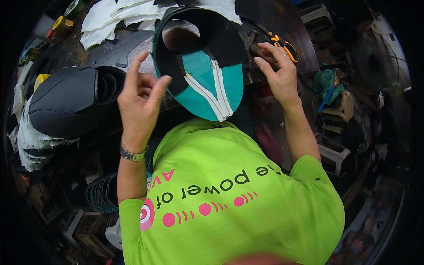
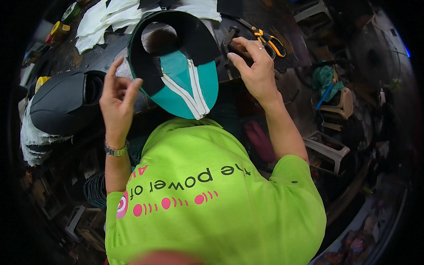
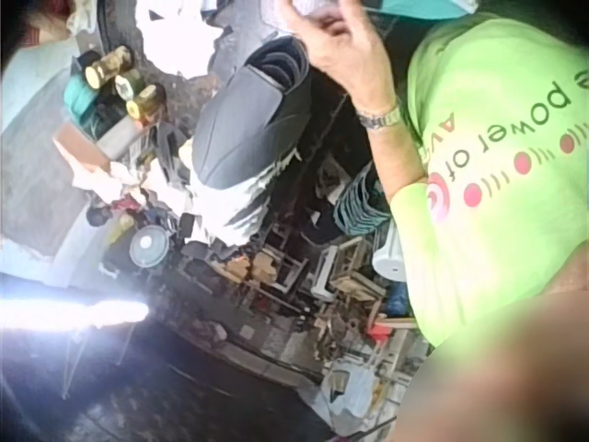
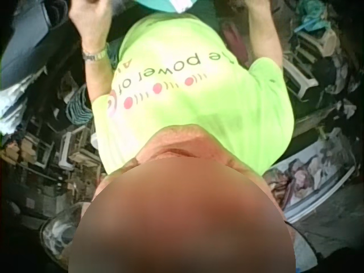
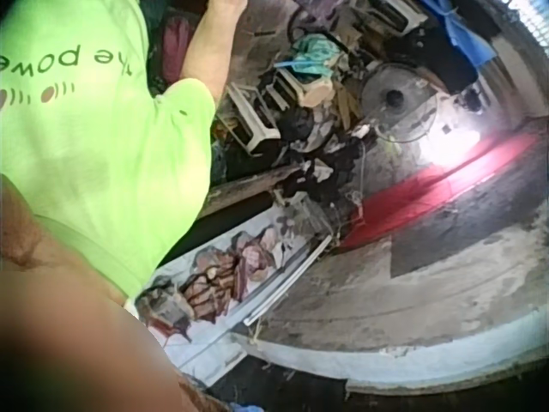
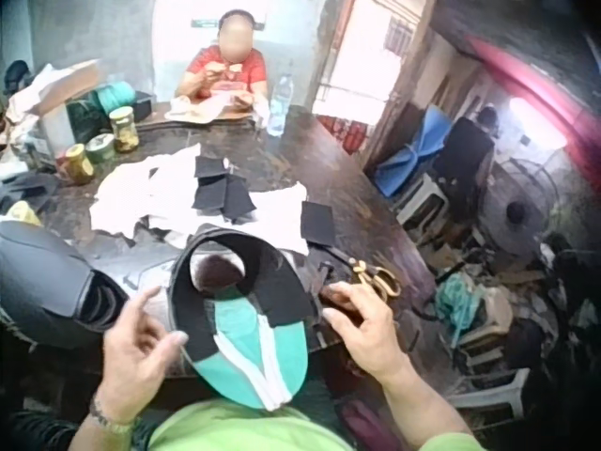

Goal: The person removes a black foam insert from a motorcycle seat, cuts it with shears, and then places a white fabric layer inside the seat shell. The person repeats the cutting and fabric placement steps on the same seat.

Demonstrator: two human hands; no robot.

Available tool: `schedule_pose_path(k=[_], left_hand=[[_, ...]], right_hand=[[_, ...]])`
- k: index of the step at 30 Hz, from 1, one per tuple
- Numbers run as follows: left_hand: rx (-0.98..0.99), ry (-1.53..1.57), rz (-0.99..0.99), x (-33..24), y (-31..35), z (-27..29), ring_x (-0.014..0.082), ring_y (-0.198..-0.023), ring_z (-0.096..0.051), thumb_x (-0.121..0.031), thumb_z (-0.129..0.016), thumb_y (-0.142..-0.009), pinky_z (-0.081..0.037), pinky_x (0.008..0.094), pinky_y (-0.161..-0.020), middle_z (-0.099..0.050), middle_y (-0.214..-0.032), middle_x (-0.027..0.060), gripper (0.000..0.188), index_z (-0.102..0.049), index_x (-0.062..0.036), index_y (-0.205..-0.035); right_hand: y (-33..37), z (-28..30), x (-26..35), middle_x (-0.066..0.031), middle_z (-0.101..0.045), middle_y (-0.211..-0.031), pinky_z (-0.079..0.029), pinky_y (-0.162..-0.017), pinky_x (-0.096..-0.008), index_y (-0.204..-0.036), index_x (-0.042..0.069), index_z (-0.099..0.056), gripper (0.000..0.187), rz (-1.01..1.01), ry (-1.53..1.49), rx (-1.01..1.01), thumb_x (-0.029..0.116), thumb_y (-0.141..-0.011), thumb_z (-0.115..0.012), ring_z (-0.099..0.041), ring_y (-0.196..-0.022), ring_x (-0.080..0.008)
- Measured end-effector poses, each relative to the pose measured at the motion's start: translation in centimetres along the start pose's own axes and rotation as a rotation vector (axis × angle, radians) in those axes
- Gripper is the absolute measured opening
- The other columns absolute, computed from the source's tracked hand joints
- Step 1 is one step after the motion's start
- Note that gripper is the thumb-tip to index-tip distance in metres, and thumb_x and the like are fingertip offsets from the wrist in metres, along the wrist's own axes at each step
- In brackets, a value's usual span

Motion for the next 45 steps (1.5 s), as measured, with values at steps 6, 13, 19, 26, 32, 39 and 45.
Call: schedule_pose_path(k=[6,13,19,26,32,39,45], left_hand=[[-0.042,-0.355,-0.501,-3.9,-2.4,2.2,0.0137,-0.079,-0.064,-0.005,-0.081,-0.085,-0.051,0.0266,-0.069,-0.066,-0.095,0.0045,0.037,-0.073,-0.0082,-0.122],[0.208,-0.482,-0.684,-7.6,-5.1,-0.8,0.0283,-0.096,-0.069,-0.006,-0.08,-0.082,-0.056,0.0376,-0.083,-0.067,-0.109,0.0104,0.031,-0.072,-0.0064,-0.113],[0.496,-0.456,-0.475,-4.1,-1.4,-9.2,0.036,-0.121,-0.059,-0.017,-0.083,-0.081,-0.05,0.043,-0.103,-0.057,-0.132,0.0179,0.055,-0.061,-0.0034,-0.13],[0.569,-0.521,-0.582,0.0,-0.1,-10.1,0.0379,-0.143,-0.042,-0.035,-0.085,-0.079,-0.034,0.0499,-0.119,-0.05,-0.148,0.017,0.072,-0.055,-0.0078,-0.14],[0.847,-0.496,-0.53,-0.7,-4.6,-6.0,0.0336,-0.128,-0.057,-0.017,-0.084,-0.076,-0.047,0.0439,-0.109,-0.063,-0.134,0.0114,0.037,-0.07,-0.0034,-0.108],[0.391,-0.354,-0.384,-0.1,-1.4,-7.6,0.0336,-0.114,-0.062,0.006,-0.073,-0.078,-0.051,0.0413,-0.098,-0.064,-0.115,0.0139,0.045,-0.06,-0.0039,-0.119],[0.237,-0.131,-0.277,1.2,-1.1,-7.2,0.0304,-0.108,-0.067,0.006,-0.075,-0.077,-0.055,0.0386,-0.095,-0.06,-0.121,0.0144,0.061,-0.054,-0.0081,-0.133]], right_hand=[[-0.8,2.7,-4.7,-0.0161,-0.066,-0.121,-0.048,-0.099,-0.0439,-0.122,0.004,-0.069,0.035,-0.022,0.641,-0.105,0.02,-0.092,-0.071,-0.06,-0.114,-0.0369],[-2.6,3.7,-9.3,-0.0178,-0.067,-0.121,-0.051,-0.095,-0.0452,-0.125,0.003,-0.067,0.041,-0.259,0.828,0.032,0.021,-0.089,-0.073,-0.064,-0.112,-0.0361],[-3.8,5.1,-10.4,-0.0183,-0.072,-0.096,-0.053,-0.085,-0.0417,-0.116,0.003,-0.071,0.037,-0.451,0.73,0.143,0.02,-0.084,-0.078,-0.07,-0.092,-0.0334],[-3.0,7.2,-10.0,-0.0068,-0.072,-0.084,-0.048,-0.058,-0.0218,-0.112,0.003,-0.068,0.028,-0.678,-0.062,0.199,0.022,-0.092,-0.073,-0.07,-0.075,-0.012],[0.2,4.5,-3.4,-0.0042,-0.069,-0.088,-0.049,-0.061,-0.0195,-0.114,0.004,-0.061,0.034,-0.518,-0.721,0.18,0.013,-0.087,-0.079,-0.065,-0.069,-0.0102],[4.3,-3.2,1.4,0.0008,-0.064,-0.082,-0.047,-0.068,-0.0214,-0.098,0.003,-0.06,0.031,-0.389,-0.446,-0.042,0.011,-0.084,-0.086,-0.057,-0.073,-0.0049],[4.8,-7.5,2.9,-0.0029,-0.066,-0.081,-0.053,-0.063,-0.021,-0.101,0.003,-0.056,0.027,-0.493,-0.695,-0.018,0.003,-0.088,-0.08,-0.064,-0.072,-0.0065]])
Point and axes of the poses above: each hand's wrist, its own y-axis away from the middle knuckle, its own z-axis out of the back of the hand, x = y × z, the point moved 3 cm from there along -y, towards the middle knuckle
